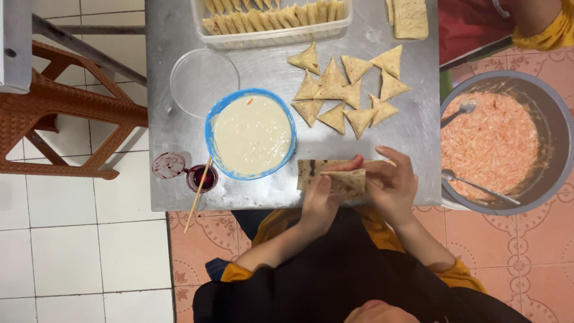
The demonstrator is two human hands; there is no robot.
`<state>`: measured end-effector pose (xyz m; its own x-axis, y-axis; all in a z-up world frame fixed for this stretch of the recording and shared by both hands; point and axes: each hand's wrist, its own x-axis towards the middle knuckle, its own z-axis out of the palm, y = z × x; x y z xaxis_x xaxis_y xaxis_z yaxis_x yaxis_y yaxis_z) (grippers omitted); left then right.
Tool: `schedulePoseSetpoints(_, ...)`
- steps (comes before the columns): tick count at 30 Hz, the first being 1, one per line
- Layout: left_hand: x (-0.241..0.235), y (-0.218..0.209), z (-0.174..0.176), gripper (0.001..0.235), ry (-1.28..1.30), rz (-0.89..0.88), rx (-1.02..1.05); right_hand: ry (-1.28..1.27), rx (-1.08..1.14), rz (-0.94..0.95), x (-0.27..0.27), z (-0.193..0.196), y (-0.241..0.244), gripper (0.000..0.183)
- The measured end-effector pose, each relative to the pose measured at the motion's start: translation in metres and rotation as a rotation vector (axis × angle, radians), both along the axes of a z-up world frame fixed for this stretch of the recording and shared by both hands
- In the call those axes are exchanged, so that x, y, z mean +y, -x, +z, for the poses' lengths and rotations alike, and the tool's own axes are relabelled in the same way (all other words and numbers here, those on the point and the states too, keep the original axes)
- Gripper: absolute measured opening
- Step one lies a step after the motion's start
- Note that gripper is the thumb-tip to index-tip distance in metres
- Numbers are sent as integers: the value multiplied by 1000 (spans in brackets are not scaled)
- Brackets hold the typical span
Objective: The person folds rectangular pastry sheets into triangular pockets, applies a white paste to the edges, scoops a pink filling into the center, and seals the pastry. The finished samosas are placed on a metal table next to a container of completed units.
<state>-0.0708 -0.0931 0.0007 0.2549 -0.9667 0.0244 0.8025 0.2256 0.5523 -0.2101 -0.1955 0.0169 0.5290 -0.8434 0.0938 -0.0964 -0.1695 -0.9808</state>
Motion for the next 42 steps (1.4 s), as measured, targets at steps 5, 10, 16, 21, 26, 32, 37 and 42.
schedulePoseSetpoints(5,-3,7,-6,38,-101,152,68,202,-86,70,7,9,-7,65)
schedulePoseSetpoints(10,-8,3,0,41,-2,116,176,264,5,194,21,14,-13,70)
schedulePoseSetpoints(16,-11,4,6,28,64,101,217,661,16,121,17,2,-8,42)
schedulePoseSetpoints(21,-13,7,6,29,23,11,316,-281,-228,-96,-1,-4,0,66)
schedulePoseSetpoints(26,-13,-18,7,42,-139,-360,27,-357,-297,25,-29,17,27,78)
schedulePoseSetpoints(32,-23,-25,-8,56,-284,-751,-257,-260,-42,106,-50,15,87,83)
schedulePoseSetpoints(37,-18,-12,-28,58,-254,-648,67,503,1086,-524,-101,-43,193,69)
schedulePoseSetpoints(42,-21,0,-52,62,-158,-455,238,481,1395,-451,-124,-125,273,46)
